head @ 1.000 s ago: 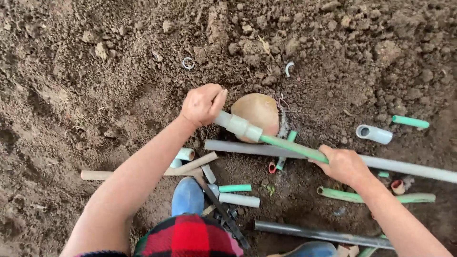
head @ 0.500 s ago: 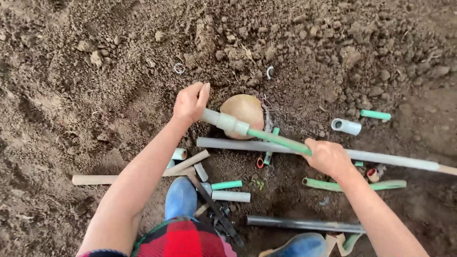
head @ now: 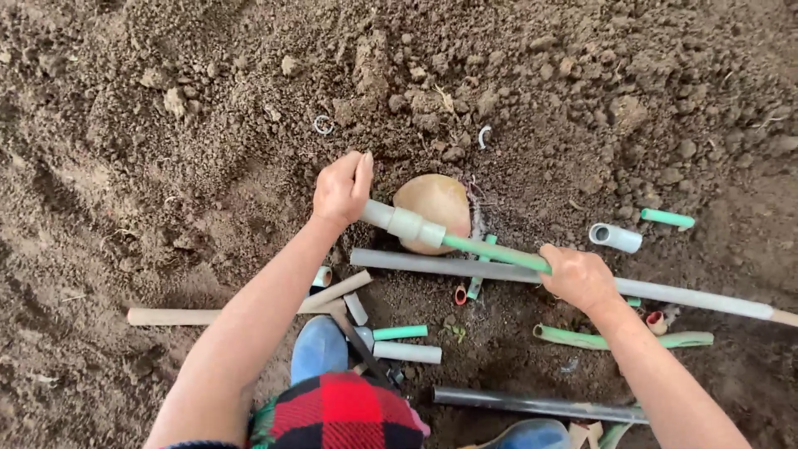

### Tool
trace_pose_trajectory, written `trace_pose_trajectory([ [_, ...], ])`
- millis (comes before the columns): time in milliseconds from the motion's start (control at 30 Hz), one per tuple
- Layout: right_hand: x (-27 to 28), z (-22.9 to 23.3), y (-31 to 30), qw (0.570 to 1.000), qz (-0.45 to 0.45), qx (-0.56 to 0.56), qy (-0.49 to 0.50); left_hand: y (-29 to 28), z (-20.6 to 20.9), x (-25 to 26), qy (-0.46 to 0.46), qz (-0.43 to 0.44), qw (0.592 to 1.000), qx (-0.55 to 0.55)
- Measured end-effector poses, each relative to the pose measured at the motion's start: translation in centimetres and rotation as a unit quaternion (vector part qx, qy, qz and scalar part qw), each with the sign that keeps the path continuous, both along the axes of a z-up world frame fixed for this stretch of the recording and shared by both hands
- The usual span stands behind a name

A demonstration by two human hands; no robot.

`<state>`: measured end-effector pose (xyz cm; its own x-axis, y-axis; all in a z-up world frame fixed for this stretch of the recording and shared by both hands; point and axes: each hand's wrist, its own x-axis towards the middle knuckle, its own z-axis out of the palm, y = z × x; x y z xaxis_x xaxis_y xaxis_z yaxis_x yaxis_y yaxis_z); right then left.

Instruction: The person assembles a pipe structure on the ground using various PVC pipes and fittings. They connect green and white pipes with elbows and couplings, using a rock as a makeshift anvil to tap pieces together.

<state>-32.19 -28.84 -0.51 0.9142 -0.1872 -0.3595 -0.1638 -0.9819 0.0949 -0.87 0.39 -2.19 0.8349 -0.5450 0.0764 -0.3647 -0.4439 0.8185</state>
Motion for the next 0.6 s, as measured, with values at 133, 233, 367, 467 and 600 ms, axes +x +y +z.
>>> trace_pose_trajectory([
  [133,1.3,0.6,1.5,0.999,-0.012,0.001,-0.03,-0.3,0.3,0.3,-0.006,-0.001,1.0,-0.005],
  [233,1.5,0.7,1.2,0.997,-0.039,0.025,-0.056,-0.6,1.4,1.1,-0.013,-0.013,1.0,0.023],
  [367,0.5,4.7,3.2,0.999,-0.033,-0.008,-0.026,0.5,3.7,-0.3,-0.006,-0.036,0.994,0.1],
  [467,1.0,4.7,3.1,0.999,-0.046,-0.008,-0.013,1.1,2.9,-0.2,-0.049,-0.032,0.993,0.107],
  [600,4.1,5.0,4.1,0.998,-0.063,0.028,0.005,2.0,1.9,2.3,-0.089,0.01,0.99,0.109],
])
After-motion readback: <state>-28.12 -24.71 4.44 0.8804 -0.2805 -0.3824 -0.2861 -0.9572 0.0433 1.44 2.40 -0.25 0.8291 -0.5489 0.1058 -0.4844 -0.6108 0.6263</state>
